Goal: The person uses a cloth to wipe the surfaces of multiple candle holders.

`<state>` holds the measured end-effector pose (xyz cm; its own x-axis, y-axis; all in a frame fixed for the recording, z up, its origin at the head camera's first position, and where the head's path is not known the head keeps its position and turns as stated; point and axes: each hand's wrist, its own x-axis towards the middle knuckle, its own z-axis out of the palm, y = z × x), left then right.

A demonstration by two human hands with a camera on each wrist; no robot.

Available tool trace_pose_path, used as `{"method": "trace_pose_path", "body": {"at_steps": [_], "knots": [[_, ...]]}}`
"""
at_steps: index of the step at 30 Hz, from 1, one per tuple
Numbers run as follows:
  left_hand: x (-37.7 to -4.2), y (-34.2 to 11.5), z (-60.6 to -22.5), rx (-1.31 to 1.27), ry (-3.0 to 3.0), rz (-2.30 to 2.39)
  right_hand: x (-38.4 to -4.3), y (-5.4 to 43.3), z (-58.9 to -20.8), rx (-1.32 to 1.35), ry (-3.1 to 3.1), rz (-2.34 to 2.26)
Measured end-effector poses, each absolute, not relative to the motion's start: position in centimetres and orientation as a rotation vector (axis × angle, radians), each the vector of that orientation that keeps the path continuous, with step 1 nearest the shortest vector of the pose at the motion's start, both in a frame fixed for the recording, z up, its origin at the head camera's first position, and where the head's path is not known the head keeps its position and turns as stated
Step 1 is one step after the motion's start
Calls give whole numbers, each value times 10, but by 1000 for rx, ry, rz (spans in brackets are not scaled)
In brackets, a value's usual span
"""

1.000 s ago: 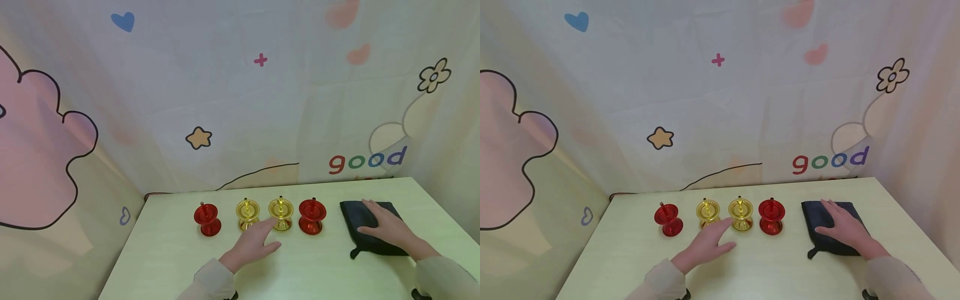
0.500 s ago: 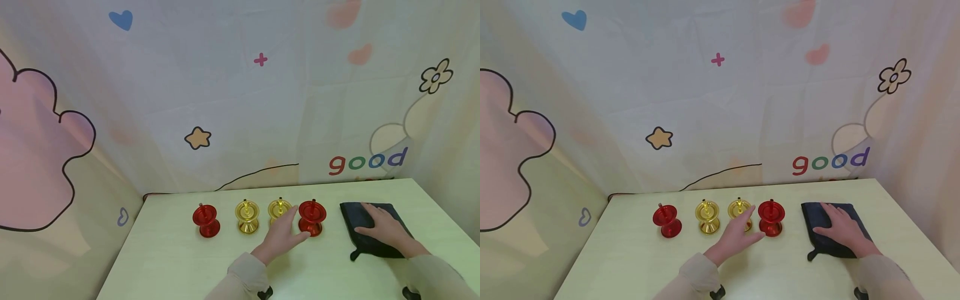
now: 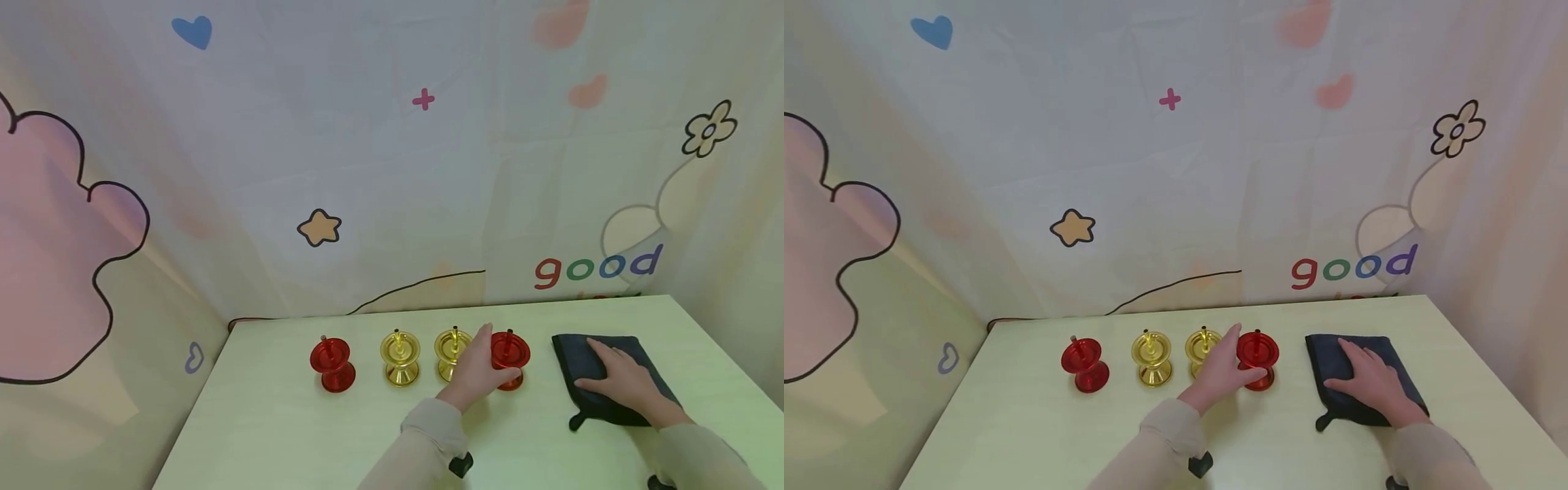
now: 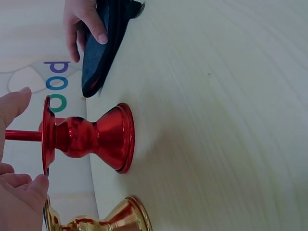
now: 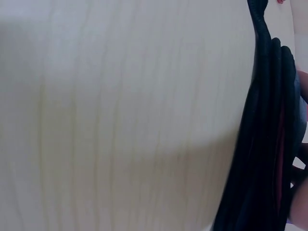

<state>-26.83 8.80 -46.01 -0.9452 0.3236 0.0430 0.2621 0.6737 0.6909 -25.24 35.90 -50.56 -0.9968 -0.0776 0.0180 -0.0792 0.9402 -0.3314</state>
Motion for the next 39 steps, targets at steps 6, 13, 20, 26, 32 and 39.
{"method": "trace_pose_path", "body": {"at_steps": [6,13,20,26,32,39], "knots": [[-274,99,-460,488,2834,1035,-252,356,-504,91,-3086,495],[-278,110,-463,443,2827,992,-252,354,-505,42,-3095,502],[-279,115,-474,392,2827,1047,-253,353,-508,20,-3085,506],[-279,116,-480,380,2852,1093,-254,349,-506,-9,-3076,482],[-274,115,-484,369,2896,1116,-257,343,-505,-35,-3043,480],[-261,113,-492,415,2960,1107,-259,346,-510,-19,-2974,471]]}}
